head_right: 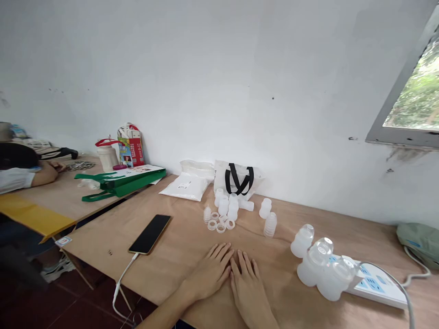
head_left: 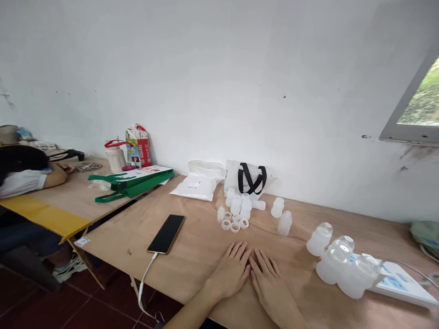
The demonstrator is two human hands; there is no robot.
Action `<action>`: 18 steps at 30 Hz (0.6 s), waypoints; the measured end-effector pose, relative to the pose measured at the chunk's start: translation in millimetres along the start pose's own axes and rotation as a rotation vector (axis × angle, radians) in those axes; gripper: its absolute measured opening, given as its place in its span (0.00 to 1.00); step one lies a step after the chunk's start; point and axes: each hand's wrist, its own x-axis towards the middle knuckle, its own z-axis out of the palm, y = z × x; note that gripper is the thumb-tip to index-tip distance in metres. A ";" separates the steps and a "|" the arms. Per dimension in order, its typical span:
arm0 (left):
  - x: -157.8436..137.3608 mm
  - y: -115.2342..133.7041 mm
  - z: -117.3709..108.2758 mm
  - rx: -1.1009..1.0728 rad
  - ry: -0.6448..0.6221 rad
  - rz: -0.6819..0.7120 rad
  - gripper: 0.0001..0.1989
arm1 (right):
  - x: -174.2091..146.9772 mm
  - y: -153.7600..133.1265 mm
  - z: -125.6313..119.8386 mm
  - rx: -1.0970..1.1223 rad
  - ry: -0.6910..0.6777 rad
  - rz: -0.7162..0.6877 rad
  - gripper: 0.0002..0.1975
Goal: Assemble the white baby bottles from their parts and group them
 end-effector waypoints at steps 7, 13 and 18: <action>-0.4 -0.9 0.3 -0.026 -0.005 -0.008 0.28 | 0.4 -0.1 0.5 -0.016 -0.005 0.005 0.25; 3.2 2.1 -6.9 -0.143 0.120 -0.066 0.31 | -1.6 1.2 4.7 0.054 -0.066 0.029 0.25; 6.5 -0.1 -13.8 -0.257 0.230 -0.154 0.30 | 0.2 1.0 -1.9 0.046 -0.073 0.013 0.25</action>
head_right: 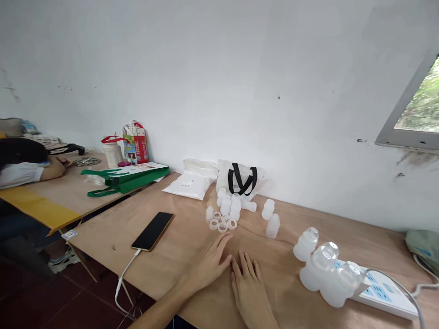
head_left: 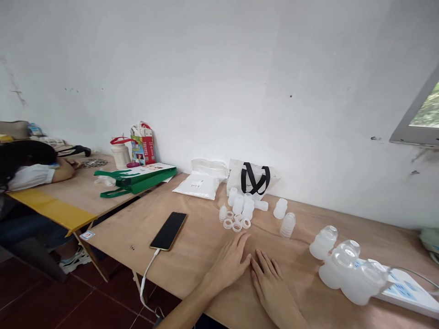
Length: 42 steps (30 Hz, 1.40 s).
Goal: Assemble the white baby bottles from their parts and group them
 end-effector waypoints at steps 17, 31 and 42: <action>43.5 -4.7 6.9 0.435 -0.209 -0.042 0.36 | 0.2 -5.4 -4.6 0.027 -0.007 0.062 0.25; 57.3 5.1 26.1 0.457 -0.080 -0.031 0.26 | 1.7 -6.2 -5.2 -0.041 0.039 0.029 0.24; 71.2 -11.7 21.9 0.390 0.019 0.012 0.21 | 0.3 -4.4 -1.7 0.011 -0.028 0.038 0.24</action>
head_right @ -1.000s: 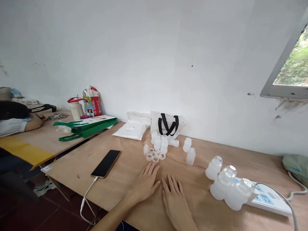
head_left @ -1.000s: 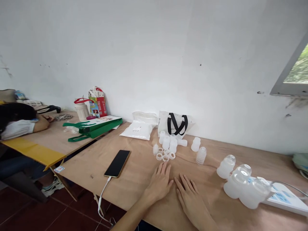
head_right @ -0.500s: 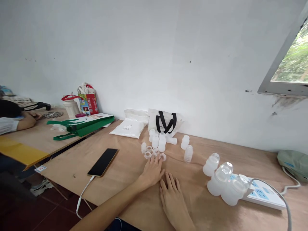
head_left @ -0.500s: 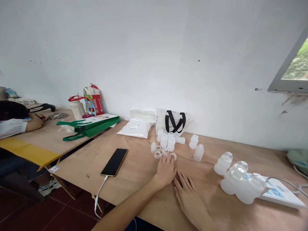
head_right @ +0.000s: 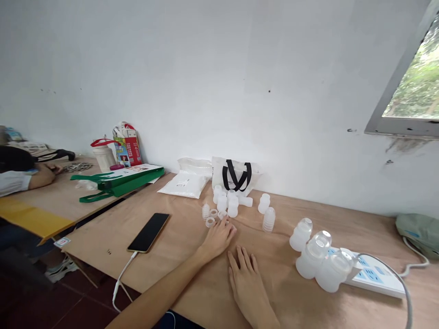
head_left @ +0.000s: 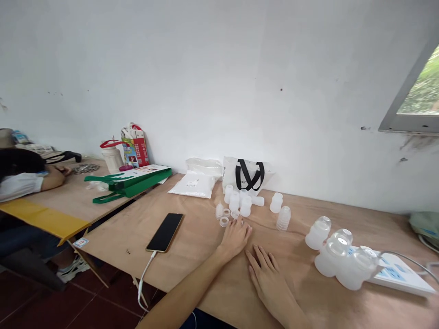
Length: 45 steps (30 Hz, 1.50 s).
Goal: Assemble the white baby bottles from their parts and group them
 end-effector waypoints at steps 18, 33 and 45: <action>14.6 -31.6 2.6 -0.428 -0.025 0.185 0.05 | 1.5 -0.7 -3.5 -0.027 0.055 -0.030 0.24; 12.9 -39.0 -0.9 -0.574 -0.069 0.350 0.11 | 5.9 -4.2 -20.5 0.153 0.182 0.021 0.10; 26.4 -66.6 1.0 -0.661 0.733 -0.436 0.14 | 6.3 -5.5 -25.4 0.199 0.112 0.003 0.09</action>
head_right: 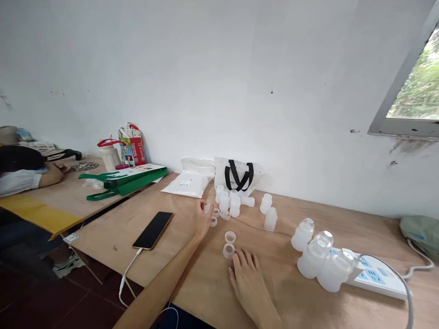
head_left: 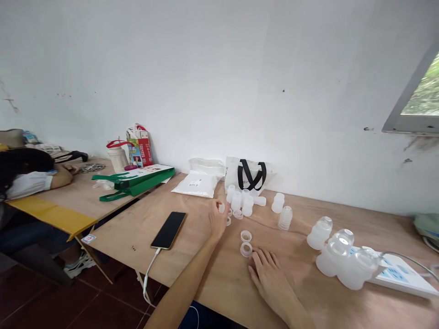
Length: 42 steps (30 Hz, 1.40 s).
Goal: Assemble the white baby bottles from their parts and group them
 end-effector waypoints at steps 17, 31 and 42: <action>26.4 -53.6 -15.8 -0.212 -0.403 -0.094 0.23 | 0.3 3.2 -1.6 -0.082 -0.148 0.027 0.27; 22.3 -32.5 -33.8 0.025 -0.148 0.094 0.16 | -3.4 5.9 8.5 -0.088 -0.146 0.021 0.26; 1.1 -24.7 -31.0 0.068 -0.323 0.202 0.22 | -1.8 4.7 5.5 -0.092 -0.149 0.008 0.26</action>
